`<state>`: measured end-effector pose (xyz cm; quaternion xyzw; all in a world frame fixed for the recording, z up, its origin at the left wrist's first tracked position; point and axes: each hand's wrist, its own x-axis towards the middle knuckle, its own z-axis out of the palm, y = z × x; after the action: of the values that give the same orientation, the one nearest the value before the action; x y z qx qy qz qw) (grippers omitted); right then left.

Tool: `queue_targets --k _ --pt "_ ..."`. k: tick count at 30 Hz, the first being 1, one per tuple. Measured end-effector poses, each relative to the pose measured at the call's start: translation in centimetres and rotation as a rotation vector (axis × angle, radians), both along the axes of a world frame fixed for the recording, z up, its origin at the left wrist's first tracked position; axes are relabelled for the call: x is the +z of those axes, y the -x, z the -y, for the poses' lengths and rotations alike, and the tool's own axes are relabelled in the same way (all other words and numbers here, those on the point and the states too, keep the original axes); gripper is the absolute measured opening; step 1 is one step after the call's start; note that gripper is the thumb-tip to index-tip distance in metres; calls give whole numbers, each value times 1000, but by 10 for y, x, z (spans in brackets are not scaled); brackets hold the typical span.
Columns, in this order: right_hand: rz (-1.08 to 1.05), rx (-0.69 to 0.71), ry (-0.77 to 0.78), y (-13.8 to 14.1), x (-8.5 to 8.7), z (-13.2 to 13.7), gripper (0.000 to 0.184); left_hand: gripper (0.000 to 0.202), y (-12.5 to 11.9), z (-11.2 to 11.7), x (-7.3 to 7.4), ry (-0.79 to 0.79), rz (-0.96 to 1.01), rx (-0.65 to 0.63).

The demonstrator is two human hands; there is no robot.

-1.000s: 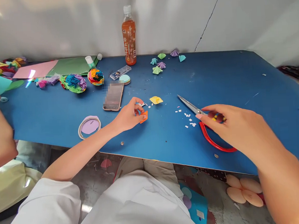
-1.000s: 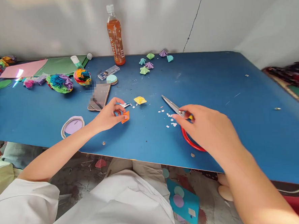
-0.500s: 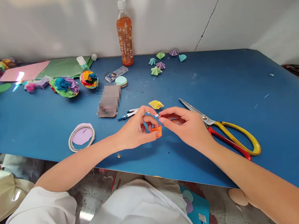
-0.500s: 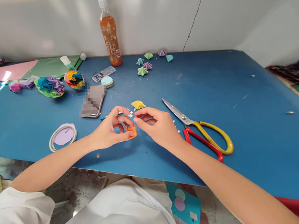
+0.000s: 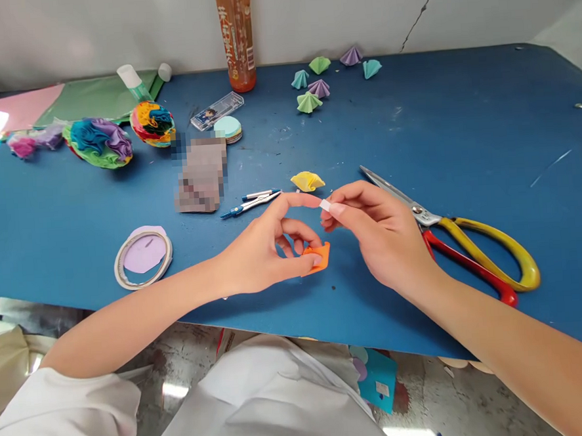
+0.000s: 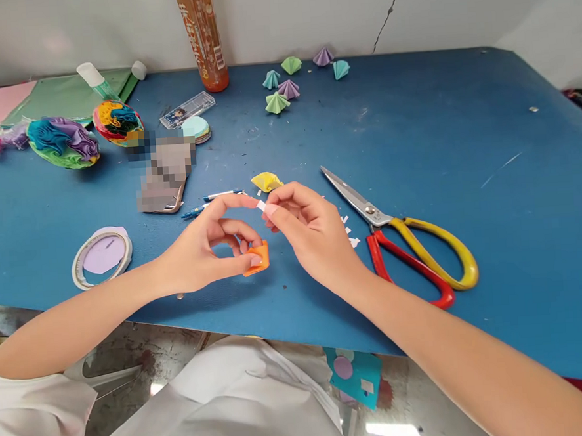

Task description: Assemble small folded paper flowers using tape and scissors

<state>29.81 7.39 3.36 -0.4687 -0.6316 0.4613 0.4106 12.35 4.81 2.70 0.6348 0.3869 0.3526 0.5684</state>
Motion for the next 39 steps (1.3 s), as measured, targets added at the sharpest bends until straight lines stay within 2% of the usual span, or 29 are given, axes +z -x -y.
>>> queue_targets --k 4,5,9,11,22,34,39 --pt "123 -39 -144 -8 3 -2 12 64 3 -4 -9 5 -130 38" --pt "171 8 -136 -11 5 -2 13 65 4 -6 -12 -9 -169 62" --pt "337 343 21 -18 4 -3 21 63 8 -10 -16 -29 -232 106" --pt "367 404 46 -18 0 -4 23 63 8 -9 -16 -20 -223 104" --pt "492 349 -147 -12 -9 -5 18 64 7 -6 -17 -14 -207 116" --pt "511 366 -189 -10 -10 -3 13 59 5 -7 -16 -1 -208 137" --pt "517 347 -224 -11 -14 -3 13 58 6 -6 -11 14 -237 107"
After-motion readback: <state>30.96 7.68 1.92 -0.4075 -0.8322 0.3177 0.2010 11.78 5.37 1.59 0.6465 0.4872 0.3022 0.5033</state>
